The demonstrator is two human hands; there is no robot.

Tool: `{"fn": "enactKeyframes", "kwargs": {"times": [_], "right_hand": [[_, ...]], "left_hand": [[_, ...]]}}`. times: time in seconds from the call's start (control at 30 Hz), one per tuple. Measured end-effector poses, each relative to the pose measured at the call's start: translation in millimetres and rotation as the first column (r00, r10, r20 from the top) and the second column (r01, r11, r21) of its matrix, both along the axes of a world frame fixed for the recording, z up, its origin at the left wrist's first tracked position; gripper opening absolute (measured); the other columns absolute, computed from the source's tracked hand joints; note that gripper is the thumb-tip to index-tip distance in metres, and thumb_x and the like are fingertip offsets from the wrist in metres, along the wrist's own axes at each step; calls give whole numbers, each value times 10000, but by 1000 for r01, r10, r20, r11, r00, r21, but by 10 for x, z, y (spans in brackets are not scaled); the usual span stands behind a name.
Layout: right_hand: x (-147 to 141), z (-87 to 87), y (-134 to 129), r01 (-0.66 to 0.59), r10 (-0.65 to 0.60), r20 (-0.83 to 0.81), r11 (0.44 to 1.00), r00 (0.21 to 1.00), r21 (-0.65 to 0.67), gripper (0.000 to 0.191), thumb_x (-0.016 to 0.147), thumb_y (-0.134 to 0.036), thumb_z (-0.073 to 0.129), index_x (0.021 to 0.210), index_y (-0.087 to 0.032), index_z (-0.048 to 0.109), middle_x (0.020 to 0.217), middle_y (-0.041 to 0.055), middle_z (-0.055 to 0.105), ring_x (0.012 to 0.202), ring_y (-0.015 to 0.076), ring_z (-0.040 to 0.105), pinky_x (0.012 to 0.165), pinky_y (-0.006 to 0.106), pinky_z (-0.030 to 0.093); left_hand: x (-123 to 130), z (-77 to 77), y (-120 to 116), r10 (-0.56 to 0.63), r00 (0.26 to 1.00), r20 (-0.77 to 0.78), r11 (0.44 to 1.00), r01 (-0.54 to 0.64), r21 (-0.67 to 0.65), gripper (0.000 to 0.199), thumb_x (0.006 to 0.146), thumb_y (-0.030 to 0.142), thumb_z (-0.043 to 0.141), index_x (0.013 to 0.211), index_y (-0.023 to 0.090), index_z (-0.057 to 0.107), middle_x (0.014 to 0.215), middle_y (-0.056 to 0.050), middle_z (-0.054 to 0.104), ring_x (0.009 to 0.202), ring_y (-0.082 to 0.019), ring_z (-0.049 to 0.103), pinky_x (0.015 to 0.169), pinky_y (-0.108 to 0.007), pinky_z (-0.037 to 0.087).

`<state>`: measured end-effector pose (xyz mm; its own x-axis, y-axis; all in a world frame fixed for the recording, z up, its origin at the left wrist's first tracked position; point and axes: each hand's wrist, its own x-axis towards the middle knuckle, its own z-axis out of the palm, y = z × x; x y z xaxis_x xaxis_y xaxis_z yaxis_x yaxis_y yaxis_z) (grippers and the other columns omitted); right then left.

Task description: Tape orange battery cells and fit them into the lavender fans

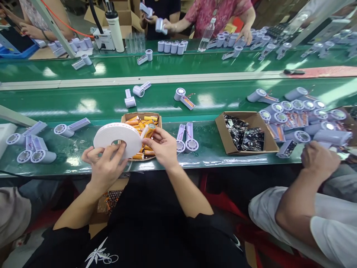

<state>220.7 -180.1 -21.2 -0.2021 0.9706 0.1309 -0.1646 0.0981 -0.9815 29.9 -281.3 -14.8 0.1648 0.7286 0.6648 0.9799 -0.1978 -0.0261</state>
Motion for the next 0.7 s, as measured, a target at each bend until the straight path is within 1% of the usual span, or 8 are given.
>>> {"fn": "enactKeyframes", "kwargs": {"times": [0.1,0.2,0.3,0.37,0.43,0.5,0.57,0.7], "right_hand": [[-123,-215,-77,127,-138,-135,988,981,-91,665,903,-706,764,1366,-231,711,1274,145,825,1242,313,788,1088,480,669],[245,-172,229,156,-166,-158,985,973,-78,606,897,-691,786,1327,-269,722,1325,119,801,1264,306,776,1048,445,688],[868,-23,639,394,-380,-207,919,902,30,565,977,-654,720,1453,-356,658,1474,57,726,1389,264,709,1101,404,658],[1194,1,716,392,-371,-234,919,899,51,593,963,-580,785,1511,-431,613,1439,20,745,1341,235,740,1077,370,663],[1384,-74,599,310,-291,-238,949,927,49,631,919,-504,868,1499,-466,622,1299,1,808,1202,218,806,1014,349,686],[1471,-212,396,244,-230,-215,969,949,39,646,909,-462,896,1497,-455,629,1147,5,852,1072,233,848,961,388,711],[1500,-339,238,223,-215,-192,975,957,18,661,912,-451,898,1511,-411,623,1044,29,871,999,274,865,926,463,724],[1419,-386,219,202,-215,-252,976,944,-77,648,800,-451,991,1367,-319,707,976,69,880,929,319,872,913,514,722]], "left_hand": [[310,-117,-194,-14,997,79,999,12,30,476,942,424,816,1362,210,748,1004,-123,745,1009,-315,521,952,-526,385],[340,-199,-503,-159,973,167,966,189,-179,361,938,413,791,1261,251,778,968,-93,743,986,-296,557,908,-484,389],[-231,-321,-677,-1,986,165,951,52,-305,344,943,395,750,1255,256,782,1041,-115,768,1061,-330,574,975,-524,411],[-829,-408,-657,229,962,148,907,-156,-391,404,933,435,736,1280,231,779,1135,-147,775,1121,-368,571,1004,-555,434],[-1341,-445,-530,261,947,187,844,-130,-520,536,918,529,727,1358,224,746,1277,-158,759,1201,-391,580,1046,-562,465],[-1569,-405,-262,214,946,245,851,-57,-523,569,949,581,691,1403,238,713,1370,-144,737,1278,-381,589,1111,-545,474],[-1464,-295,226,138,952,273,895,-2,-447,490,1020,568,624,1389,257,708,1366,-114,748,1290,-340,613,1155,-505,470],[-666,-60,1873,9,986,169,876,73,-476,459,1093,494,495,1409,236,704,1374,-117,752,1277,-311,634,1148,-459,478]]}}
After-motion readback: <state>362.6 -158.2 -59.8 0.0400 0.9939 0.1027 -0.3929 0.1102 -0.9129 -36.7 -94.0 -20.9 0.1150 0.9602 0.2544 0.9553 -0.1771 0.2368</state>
